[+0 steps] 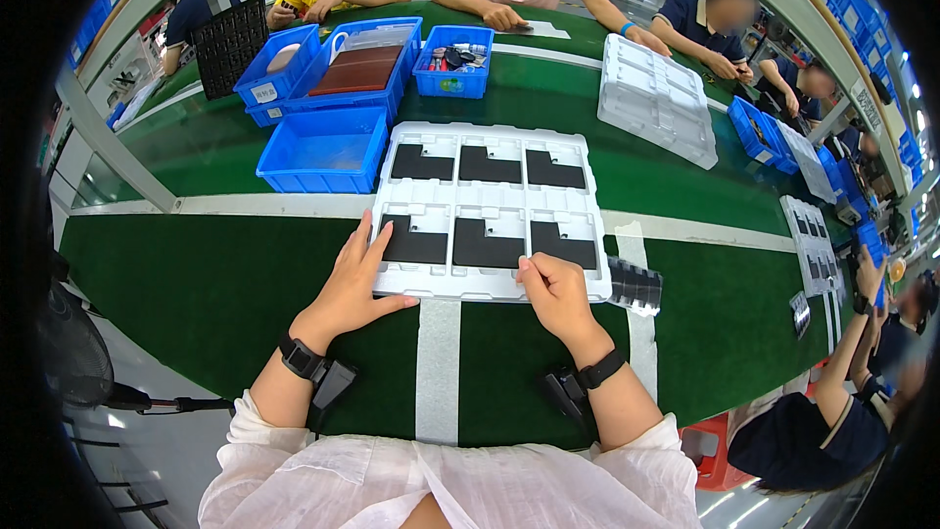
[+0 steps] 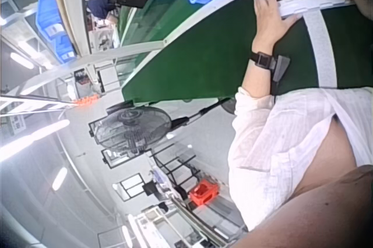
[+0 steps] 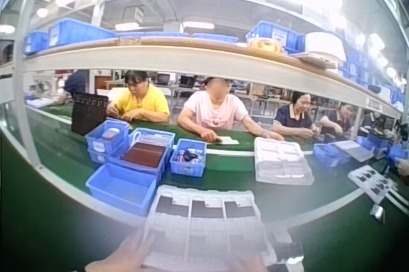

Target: The worker is placing small black plastic components into a white molded tray on a factory assembly line.

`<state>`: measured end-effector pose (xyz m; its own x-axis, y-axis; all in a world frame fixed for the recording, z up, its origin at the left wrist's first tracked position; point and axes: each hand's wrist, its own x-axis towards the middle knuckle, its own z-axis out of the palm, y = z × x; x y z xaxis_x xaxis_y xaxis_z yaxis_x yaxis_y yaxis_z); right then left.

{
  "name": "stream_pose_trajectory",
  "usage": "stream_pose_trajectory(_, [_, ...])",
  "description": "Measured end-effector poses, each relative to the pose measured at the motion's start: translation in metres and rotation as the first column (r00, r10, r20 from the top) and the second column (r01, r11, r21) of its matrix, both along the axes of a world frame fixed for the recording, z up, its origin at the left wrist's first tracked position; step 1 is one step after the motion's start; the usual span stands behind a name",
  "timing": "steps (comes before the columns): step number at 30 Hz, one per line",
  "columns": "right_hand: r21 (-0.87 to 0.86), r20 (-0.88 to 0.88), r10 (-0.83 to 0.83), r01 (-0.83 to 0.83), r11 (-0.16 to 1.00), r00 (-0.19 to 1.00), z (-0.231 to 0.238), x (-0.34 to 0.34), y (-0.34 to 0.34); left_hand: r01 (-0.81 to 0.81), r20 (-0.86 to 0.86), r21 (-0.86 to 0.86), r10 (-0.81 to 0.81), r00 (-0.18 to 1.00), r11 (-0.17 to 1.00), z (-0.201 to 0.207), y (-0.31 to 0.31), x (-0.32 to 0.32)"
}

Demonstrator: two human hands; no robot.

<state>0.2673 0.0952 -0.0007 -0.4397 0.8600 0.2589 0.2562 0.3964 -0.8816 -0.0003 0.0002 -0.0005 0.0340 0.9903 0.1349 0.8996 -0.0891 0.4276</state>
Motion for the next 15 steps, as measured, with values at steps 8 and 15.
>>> stream_pose_trajectory(8, [0.000, -0.002, 0.003, -0.003, 1.000, 1.000, 0.0022, -0.0002, -0.0008, 0.002, 0.001, 0.012, -0.002, 1.000, 1.000, -0.0019, 0.0000, -0.0006])
stream_pose_trajectory(15, [-0.010, -0.012, 0.005, -0.005, 1.000, 1.000, 0.0020, -0.0007, -0.0006, 0.008, 0.008, 0.022, -0.008, 1.000, 1.000, -0.0015, -0.0001, -0.0008])
